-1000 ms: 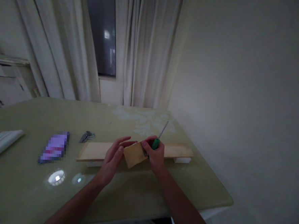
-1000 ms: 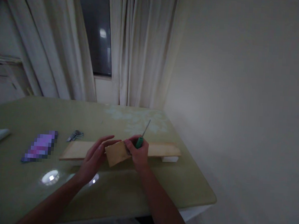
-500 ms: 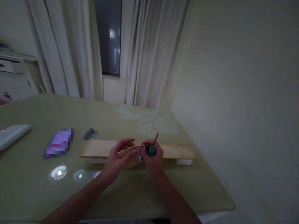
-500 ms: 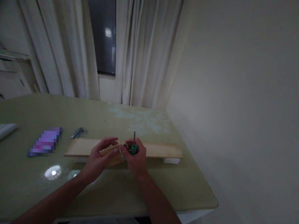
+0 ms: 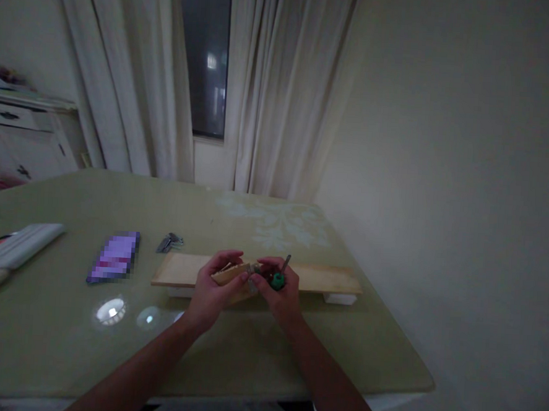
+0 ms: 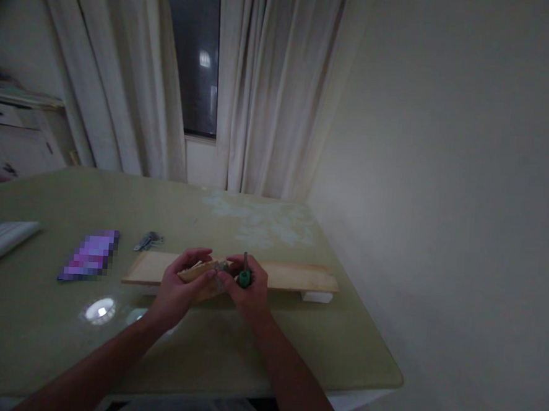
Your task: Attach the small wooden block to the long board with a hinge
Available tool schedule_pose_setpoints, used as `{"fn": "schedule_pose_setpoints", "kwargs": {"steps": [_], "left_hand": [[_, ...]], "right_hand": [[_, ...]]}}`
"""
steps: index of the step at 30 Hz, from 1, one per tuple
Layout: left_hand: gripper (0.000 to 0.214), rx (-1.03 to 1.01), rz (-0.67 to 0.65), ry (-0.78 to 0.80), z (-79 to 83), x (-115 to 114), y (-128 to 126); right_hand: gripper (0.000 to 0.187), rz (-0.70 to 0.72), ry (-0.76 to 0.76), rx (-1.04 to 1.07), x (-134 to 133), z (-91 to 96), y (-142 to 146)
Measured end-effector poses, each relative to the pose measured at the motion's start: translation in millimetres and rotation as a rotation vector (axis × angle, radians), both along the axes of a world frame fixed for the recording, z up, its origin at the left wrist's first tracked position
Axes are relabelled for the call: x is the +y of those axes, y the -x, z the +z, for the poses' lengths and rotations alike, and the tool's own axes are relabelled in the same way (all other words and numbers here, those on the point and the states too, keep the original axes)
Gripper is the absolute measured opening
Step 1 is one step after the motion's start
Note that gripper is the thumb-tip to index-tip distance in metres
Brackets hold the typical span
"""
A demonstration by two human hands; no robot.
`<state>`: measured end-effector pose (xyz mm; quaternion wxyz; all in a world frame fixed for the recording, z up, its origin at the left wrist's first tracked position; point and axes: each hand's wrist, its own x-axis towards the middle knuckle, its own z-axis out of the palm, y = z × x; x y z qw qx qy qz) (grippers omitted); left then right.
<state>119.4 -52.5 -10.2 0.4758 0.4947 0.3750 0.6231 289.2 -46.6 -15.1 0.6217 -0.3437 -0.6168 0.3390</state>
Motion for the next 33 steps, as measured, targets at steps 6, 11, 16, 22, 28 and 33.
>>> {"fn": "schedule_pose_setpoints", "kwargs": {"steps": [6,11,16,22,28,33], "left_hand": [[0.050,0.008,-0.018,-0.005,-0.4,2.1,2.5],[0.048,0.033,-0.010,-0.015,-0.9,2.9,2.1],[0.046,0.055,-0.002,-0.016,-0.7,2.8,2.5],[0.049,0.047,-0.015,-0.001,-1.0,2.8,3.6],[0.050,0.043,-0.012,0.001,0.1,3.8,3.9],[0.053,0.039,-0.030,0.025,0.5,3.4,4.2]], "right_hand": [[0.029,-0.022,0.013,0.049,-1.1,-1.1,2.5],[0.029,-0.004,0.032,0.080,-0.6,-0.8,3.2],[0.029,-0.002,0.066,0.110,-0.6,0.1,3.5],[0.029,0.002,0.076,0.115,0.3,0.4,4.2],[0.029,-0.014,0.073,0.083,0.9,2.5,4.0],[0.028,-0.019,0.069,0.071,1.3,1.7,4.8]]}}
